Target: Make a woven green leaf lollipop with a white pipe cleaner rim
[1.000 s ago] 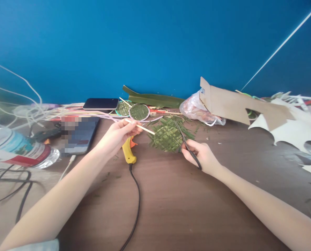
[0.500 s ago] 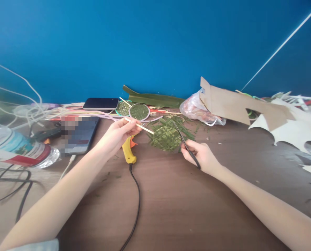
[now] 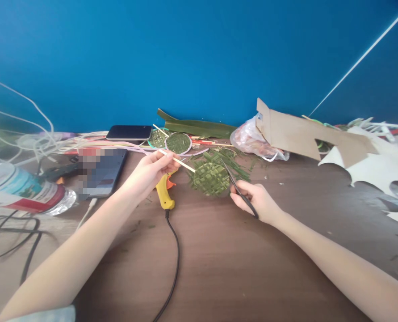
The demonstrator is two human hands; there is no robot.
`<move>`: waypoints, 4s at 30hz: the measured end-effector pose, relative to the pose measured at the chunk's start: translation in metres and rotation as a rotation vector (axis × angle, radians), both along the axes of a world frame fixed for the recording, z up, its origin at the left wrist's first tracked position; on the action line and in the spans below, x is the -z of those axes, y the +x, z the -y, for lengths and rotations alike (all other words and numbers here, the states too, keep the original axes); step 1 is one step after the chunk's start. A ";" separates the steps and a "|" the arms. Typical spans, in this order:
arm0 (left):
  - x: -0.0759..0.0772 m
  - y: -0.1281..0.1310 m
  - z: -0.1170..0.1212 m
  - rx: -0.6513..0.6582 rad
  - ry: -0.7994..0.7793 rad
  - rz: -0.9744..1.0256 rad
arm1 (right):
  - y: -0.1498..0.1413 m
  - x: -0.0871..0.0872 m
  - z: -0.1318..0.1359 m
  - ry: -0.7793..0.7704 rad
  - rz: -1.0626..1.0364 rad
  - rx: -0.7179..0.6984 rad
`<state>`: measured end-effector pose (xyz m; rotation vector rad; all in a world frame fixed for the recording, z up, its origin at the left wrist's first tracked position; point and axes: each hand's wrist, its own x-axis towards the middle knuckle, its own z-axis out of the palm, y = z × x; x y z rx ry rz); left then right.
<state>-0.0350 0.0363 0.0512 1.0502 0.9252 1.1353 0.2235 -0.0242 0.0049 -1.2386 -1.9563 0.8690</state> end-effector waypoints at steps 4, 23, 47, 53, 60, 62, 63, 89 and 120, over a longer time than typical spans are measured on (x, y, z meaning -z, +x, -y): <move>-0.001 0.001 0.000 0.006 0.009 -0.011 | 0.000 -0.002 0.000 0.017 0.007 -0.034; 0.004 -0.005 -0.004 0.039 0.033 -0.089 | 0.003 0.001 0.000 -0.077 -0.014 -0.083; 0.005 -0.003 -0.002 0.016 0.013 -0.156 | 0.001 -0.001 0.001 -0.022 0.032 -0.069; 0.005 -0.003 -0.002 -0.005 0.009 -0.162 | -0.001 -0.002 0.001 0.011 0.061 -0.061; 0.007 -0.004 -0.003 -0.009 0.040 -0.165 | 0.000 0.000 0.001 -0.022 0.063 -0.063; 0.006 -0.003 -0.002 -0.012 0.054 -0.179 | 0.000 0.000 0.001 -0.036 0.055 -0.070; 0.006 -0.003 -0.002 -0.010 0.058 -0.186 | 0.000 0.000 0.001 -0.046 0.051 -0.078; 0.003 0.000 0.004 0.030 0.094 -0.229 | 0.001 0.005 0.003 -0.019 0.118 -0.111; 0.007 -0.002 0.008 0.074 0.008 -0.391 | 0.004 0.005 0.002 -0.054 0.119 -0.195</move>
